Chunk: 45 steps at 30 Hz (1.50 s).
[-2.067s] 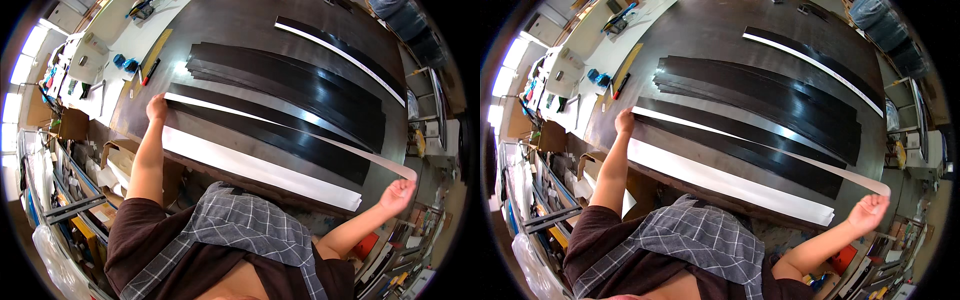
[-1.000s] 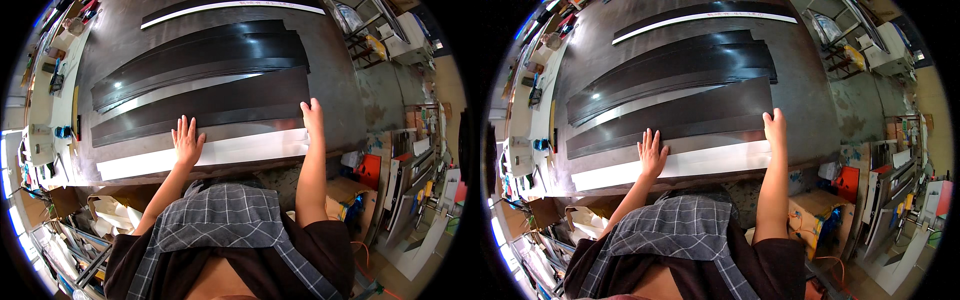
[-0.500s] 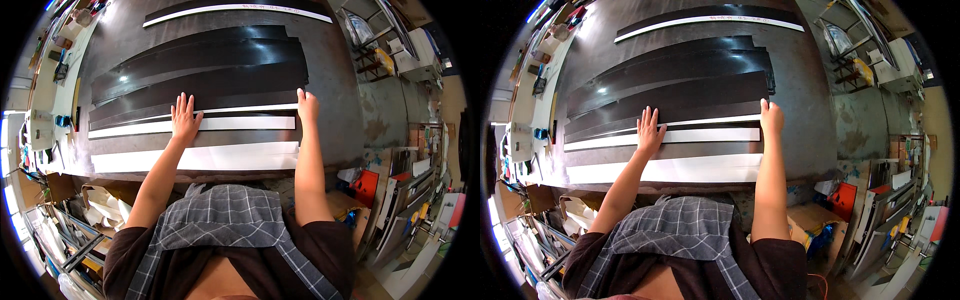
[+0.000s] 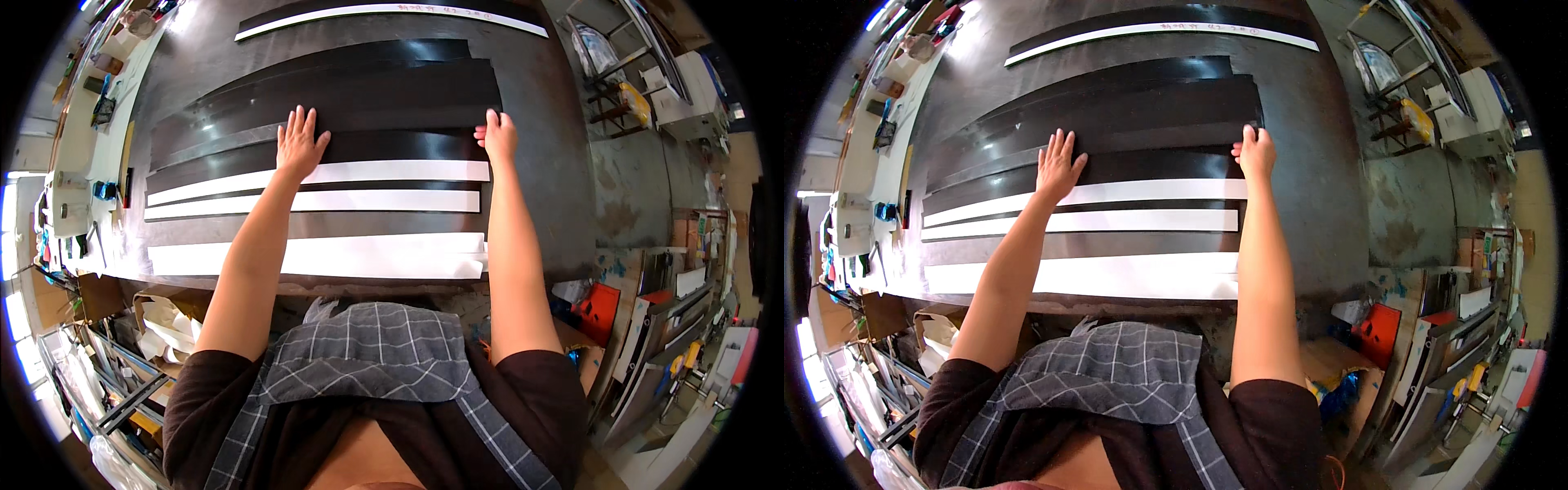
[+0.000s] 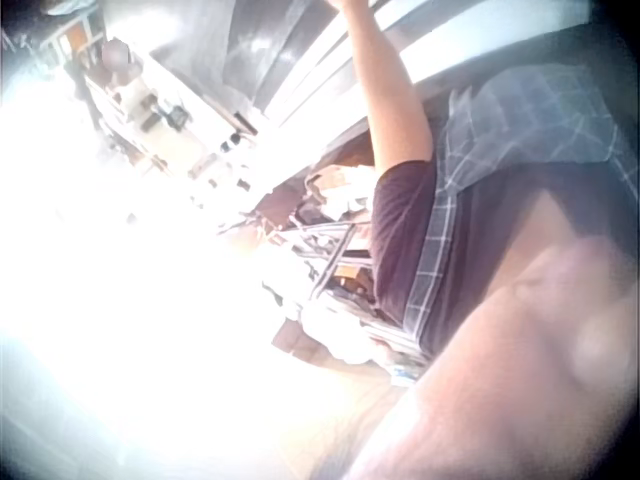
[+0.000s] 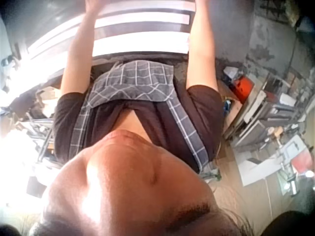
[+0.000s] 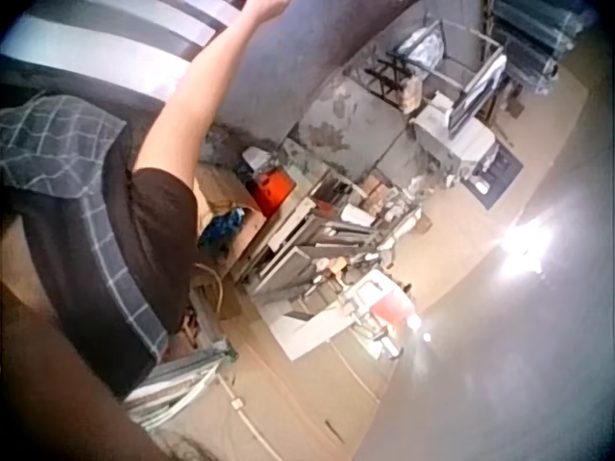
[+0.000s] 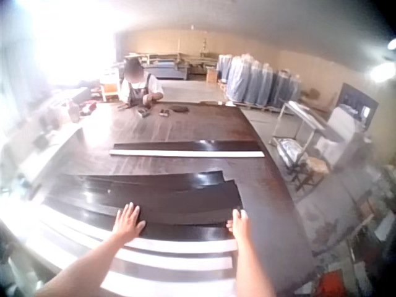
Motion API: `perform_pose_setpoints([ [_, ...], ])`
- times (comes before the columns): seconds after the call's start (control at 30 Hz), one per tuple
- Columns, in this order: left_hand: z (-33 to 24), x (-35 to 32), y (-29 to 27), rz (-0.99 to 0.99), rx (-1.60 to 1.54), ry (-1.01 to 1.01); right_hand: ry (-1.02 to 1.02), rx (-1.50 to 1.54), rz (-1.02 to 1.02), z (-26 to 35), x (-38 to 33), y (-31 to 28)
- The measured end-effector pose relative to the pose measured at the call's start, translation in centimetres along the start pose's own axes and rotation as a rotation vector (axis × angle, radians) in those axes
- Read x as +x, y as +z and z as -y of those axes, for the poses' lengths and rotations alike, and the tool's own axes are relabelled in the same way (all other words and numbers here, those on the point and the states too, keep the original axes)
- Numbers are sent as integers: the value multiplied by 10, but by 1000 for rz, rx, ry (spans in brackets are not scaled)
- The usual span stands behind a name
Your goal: The person applies white tape to the edges of long, dark, curved panels on a workbench. They smooth the tape down by hand and occasionally use a machine to process the panels.
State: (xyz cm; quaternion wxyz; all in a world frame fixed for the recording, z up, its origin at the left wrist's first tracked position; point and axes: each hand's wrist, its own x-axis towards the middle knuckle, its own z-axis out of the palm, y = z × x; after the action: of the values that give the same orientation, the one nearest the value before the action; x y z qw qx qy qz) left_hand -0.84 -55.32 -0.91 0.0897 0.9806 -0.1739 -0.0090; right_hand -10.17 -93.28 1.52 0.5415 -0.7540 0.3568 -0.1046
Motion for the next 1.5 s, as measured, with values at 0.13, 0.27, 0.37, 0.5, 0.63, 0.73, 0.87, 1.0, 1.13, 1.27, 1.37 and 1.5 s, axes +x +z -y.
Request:
perform_pose_setpoints([
  [0.13,-24,-18,-7,-47,-58,132,-395,-543,-365,-29,0,-13],
  [0.27,-46,-73,-1,99,-123,248,-393,-669,34,-55,-56,-38],
  [0.37,-54,-99,5,127,-28,230,-432,-526,34,-64,-82,-39],
  [0.5,-50,-116,1,160,-13,196,-440,-446,50,-72,-93,-38],
  [0.63,-48,-120,2,136,5,200,-470,-431,54,-70,-97,-35],
  [0.73,-48,-120,4,111,15,214,-474,-494,68,-72,-94,-36],
  [0.87,-48,-120,5,107,14,221,-485,-536,44,-77,-92,-35],
  [1.0,-49,-121,4,107,17,219,-487,-438,2,-76,-95,-31],
  [1.13,-49,-121,4,105,9,219,-483,-537,14,-78,-95,-32],
  [1.27,-51,-121,2,119,21,211,-508,-529,-4,-80,-94,-31],
  [1.37,-50,-121,5,101,36,220,-495,-440,-20,-82,-89,-29],
  [1.5,-50,-122,4,96,22,220,-516,-507,0,-81,-82,-28],
])
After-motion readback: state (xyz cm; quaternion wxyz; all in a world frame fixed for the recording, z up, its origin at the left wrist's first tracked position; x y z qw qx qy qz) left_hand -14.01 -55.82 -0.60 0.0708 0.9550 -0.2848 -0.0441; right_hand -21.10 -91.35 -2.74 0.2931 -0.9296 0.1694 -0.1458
